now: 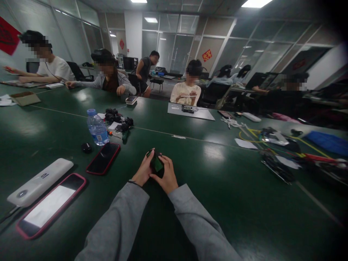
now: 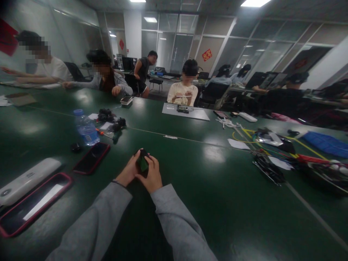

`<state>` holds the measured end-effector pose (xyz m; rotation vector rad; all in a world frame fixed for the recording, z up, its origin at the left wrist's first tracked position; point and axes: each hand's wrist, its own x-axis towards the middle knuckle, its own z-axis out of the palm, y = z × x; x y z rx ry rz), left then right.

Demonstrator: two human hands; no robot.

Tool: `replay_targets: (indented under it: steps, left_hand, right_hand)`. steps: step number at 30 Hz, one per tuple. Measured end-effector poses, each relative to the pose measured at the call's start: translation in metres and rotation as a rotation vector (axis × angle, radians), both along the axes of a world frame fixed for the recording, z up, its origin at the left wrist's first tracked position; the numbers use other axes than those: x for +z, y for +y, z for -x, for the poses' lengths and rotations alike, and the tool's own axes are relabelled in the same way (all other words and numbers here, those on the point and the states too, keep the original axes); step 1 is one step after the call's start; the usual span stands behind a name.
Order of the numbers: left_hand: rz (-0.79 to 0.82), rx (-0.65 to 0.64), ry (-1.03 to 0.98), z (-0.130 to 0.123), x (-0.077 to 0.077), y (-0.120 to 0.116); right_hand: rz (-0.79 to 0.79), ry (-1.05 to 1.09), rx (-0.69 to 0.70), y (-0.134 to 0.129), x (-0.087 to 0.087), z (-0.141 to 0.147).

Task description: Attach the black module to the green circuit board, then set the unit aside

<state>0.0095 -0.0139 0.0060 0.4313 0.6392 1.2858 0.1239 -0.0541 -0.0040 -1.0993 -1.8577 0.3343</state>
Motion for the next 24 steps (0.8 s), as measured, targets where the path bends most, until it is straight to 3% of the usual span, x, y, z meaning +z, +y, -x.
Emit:
replay_targets:
  steps: [4,10,14,19,24]
  left_hand:
    - [0.024,0.024,0.077,0.004,0.004,-0.002]
    - [-0.093,-0.002,0.074,0.008,0.007,-0.004]
    - [-0.118,-0.03,0.035,0.009,0.01,-0.004]
    - [-0.14,-0.092,0.038,0.01,0.011,-0.007]
    - [-0.031,-0.192,0.048,0.007,0.003,-0.006]
  right_hand:
    - [0.144,0.284,0.033,-0.001,-0.001,0.005]
    - [0.578,0.813,0.167,0.007,-0.003,0.001]
    - [0.723,0.939,0.182,0.006,0.0,0.003]
    - [0.698,0.885,0.196,0.003,0.001,0.01]
    - [0.415,0.73,-0.003,0.0,0.0,0.013]
